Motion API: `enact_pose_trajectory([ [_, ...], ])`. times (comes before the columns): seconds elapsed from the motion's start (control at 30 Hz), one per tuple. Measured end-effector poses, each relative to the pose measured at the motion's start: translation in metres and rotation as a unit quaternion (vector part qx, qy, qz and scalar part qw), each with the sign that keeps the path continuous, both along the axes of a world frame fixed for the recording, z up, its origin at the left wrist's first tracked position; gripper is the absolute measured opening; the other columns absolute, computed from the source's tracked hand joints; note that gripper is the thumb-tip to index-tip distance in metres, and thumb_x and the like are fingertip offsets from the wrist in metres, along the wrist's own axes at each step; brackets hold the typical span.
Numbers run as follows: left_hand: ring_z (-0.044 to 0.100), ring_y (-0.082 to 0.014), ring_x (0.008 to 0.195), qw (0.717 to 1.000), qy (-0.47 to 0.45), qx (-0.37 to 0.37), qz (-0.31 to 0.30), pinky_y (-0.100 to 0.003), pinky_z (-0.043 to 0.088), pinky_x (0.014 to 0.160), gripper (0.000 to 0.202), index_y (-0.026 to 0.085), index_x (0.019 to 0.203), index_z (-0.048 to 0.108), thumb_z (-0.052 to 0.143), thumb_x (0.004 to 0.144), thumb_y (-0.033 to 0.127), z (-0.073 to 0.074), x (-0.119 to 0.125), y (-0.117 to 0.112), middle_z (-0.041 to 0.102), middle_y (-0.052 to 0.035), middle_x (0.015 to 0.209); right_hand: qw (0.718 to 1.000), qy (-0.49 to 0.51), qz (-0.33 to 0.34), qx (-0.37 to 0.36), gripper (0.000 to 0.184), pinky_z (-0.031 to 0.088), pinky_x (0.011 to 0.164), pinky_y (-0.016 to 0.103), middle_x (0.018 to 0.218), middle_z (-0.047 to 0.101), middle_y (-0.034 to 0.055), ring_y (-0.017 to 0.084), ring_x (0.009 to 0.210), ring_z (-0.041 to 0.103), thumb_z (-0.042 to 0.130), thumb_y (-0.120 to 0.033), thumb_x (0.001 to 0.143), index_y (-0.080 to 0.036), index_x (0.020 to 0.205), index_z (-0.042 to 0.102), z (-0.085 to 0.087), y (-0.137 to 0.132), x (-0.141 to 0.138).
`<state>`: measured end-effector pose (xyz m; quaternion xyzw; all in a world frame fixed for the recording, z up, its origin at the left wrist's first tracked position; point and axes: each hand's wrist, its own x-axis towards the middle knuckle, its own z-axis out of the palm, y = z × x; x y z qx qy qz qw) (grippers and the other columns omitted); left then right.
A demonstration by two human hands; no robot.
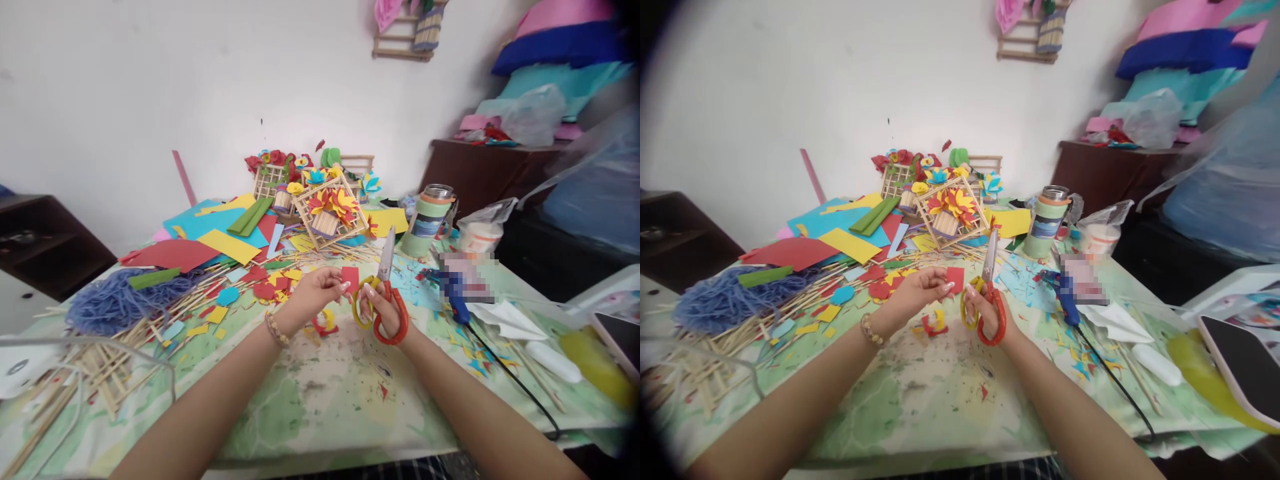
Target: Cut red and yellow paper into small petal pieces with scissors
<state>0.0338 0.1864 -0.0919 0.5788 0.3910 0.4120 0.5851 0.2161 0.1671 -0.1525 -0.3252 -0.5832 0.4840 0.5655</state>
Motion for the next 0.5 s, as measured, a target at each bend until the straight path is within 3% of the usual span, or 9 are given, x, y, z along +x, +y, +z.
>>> enact_pose_trajectory([
  [0.1,0.060,-0.0124,0.058,0.999,-0.004,-0.016,-0.029,-0.026,0.048,0.059,0.039,0.020,0.080,0.061,0.088,0.065,0.043,-0.004,0.003,-0.005,0.066,0.0014,0.064,1.000,-0.009,0.012,-0.008,0.056,0.043,0.050,0.028,0.050,0.053,-0.0022,0.013,0.046,0.049,0.069,-0.068,0.090,-0.021,0.063,0.055,-0.001,0.000,-0.001],
  [0.3,0.057,-0.0109,0.052,0.997,0.007,-0.062,-0.048,-0.023,0.043,0.051,0.047,0.018,0.071,0.062,0.083,0.068,0.060,-0.026,-0.005,-0.021,0.071,-0.0036,0.067,0.998,-0.013,0.041,-0.045,0.053,0.040,0.049,0.026,0.049,0.049,-0.0052,0.012,0.046,0.044,0.075,-0.068,0.086,-0.021,0.070,0.055,-0.009,-0.002,-0.004],
  [0.5,0.053,-0.0098,0.050,0.993,-0.003,-0.085,-0.086,-0.022,0.038,0.050,0.046,0.016,0.071,0.067,0.085,0.068,0.058,-0.024,-0.018,-0.021,0.064,-0.0016,0.058,0.989,-0.010,0.137,-0.052,0.044,0.041,0.051,0.027,0.055,0.049,-0.0047,0.012,0.048,0.045,0.070,-0.056,0.095,-0.021,0.073,0.056,-0.019,-0.010,-0.001],
])
